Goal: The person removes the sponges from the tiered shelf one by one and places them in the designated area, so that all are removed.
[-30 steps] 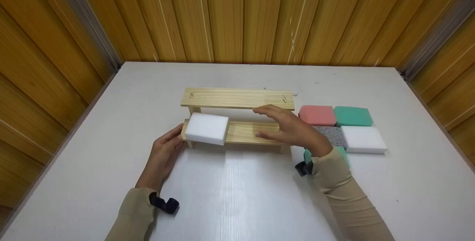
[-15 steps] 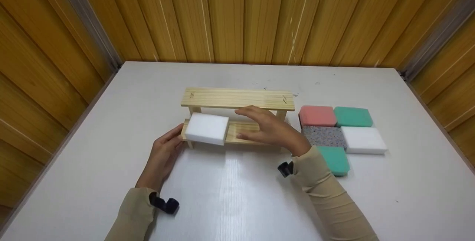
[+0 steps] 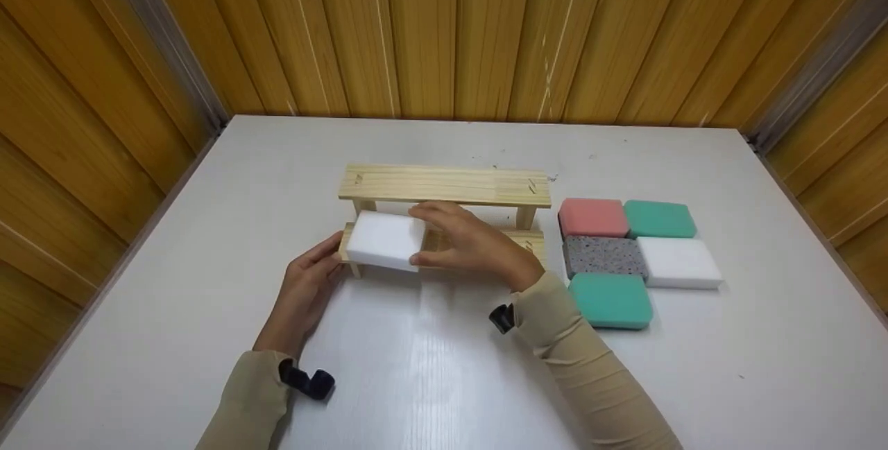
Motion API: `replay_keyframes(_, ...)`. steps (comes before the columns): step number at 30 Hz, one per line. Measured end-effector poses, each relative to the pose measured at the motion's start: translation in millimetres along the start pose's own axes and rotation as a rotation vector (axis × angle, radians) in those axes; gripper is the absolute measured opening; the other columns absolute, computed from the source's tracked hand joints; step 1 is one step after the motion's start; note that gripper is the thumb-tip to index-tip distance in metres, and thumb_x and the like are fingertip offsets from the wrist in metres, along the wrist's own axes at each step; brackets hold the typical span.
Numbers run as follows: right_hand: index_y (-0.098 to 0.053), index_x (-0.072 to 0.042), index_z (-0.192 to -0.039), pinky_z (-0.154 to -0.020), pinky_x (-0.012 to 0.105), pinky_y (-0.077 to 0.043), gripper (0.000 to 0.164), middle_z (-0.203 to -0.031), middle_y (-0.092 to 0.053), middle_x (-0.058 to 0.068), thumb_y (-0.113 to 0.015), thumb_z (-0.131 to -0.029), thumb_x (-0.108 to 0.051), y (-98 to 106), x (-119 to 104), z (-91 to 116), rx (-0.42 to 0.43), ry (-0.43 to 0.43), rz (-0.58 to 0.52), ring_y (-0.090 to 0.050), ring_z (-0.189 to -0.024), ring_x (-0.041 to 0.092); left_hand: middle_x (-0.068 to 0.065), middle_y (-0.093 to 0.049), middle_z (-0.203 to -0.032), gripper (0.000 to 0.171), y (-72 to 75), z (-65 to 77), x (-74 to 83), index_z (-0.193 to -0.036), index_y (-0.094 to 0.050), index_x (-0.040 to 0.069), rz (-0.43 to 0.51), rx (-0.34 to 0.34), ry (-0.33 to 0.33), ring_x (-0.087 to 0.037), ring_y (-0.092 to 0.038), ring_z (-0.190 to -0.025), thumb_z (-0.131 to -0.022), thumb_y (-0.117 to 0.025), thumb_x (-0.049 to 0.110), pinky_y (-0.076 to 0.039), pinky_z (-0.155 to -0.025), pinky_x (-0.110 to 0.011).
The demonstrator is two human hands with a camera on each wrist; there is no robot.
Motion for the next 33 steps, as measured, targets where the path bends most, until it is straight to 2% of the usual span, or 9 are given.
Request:
replay_keyframes(8,-0.043,-0.005,-0.143,-0.115,0.04,-0.036,0.074,-0.148,-0.042,0.012,-0.074,-0.084,-0.036,-8.1,-9.0,-13.0,-0.004,-0.002,0.021,-0.039,-0.137,0.026,-0.009,-0.037,-0.153,0.049,0.3,-0.6,0.7,-0.145,-0.039,0.002,-0.016,0.008,0.001,-0.019,-0.038,-0.14,-0.097,-0.047,0.001,-0.041,-0.109,-0.021)
replay_keyframes(15,-0.045,-0.006,-0.143,-0.108,0.039,-0.043,0.074,-0.148,-0.042,0.01,-0.074,-0.083,-0.038,-16.2,-12.4,-22.6,-0.017,0.006,0.032,-0.042,-0.134,0.025,-0.01,-0.037,-0.153,0.049,0.9,-0.6,0.5,-0.145,-0.038,0.001,-0.004,-0.001,-0.002,-0.019,-0.038,-0.14,-0.097,-0.047,0.001,-0.04,-0.109,-0.022)
replay_keyframes(21,-0.043,-0.008,-0.145,-0.111,0.04,-0.039,0.075,-0.15,-0.039,0.011,-0.073,-0.084,-0.04,-21.6,-15.9,-26.9,-0.031,-0.006,0.061,-0.037,-0.138,0.026,-0.01,-0.036,-0.153,0.049,0.9,-0.7,0.5,-0.146,-0.038,0.002,-0.019,0.0,0.006,-0.019,-0.037,-0.141,-0.098,-0.048,0.003,-0.038,-0.112,-0.025)
replay_keyframes(28,-0.043,-0.01,-0.145,-0.108,0.042,-0.042,0.073,-0.153,-0.036,0.013,-0.072,-0.084,-0.04,-25.5,-18.1,-29.3,-0.034,-0.023,0.096,-0.036,-0.138,0.028,-0.009,-0.037,-0.152,0.049,0.2,0.1,0.7,-0.145,-0.039,0.002,-0.016,0.005,0.008,-0.02,-0.038,-0.14,-0.097,-0.049,0.002,-0.041,-0.109,-0.022)
replay_keyframes(33,-0.042,-0.01,-0.145,-0.111,0.042,-0.039,0.074,-0.153,-0.036,0.014,-0.072,-0.085,-0.038,-25.8,-18.9,-30.3,-0.038,-0.029,0.126,-0.035,-0.139,0.028,-0.008,-0.038,-0.153,0.049,-0.8,0.1,1.4,-0.145,-0.039,0.002,-0.016,0.005,0.01,-0.019,-0.038,-0.14,-0.097,-0.048,0.002,-0.041,-0.109,-0.022)
Point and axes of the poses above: each hand's wrist, its own z-axis away from the middle knuckle, its own y-axis out of the back of the hand, x = y × z, the point moved 1 cm from there along -z, towards the middle knuckle
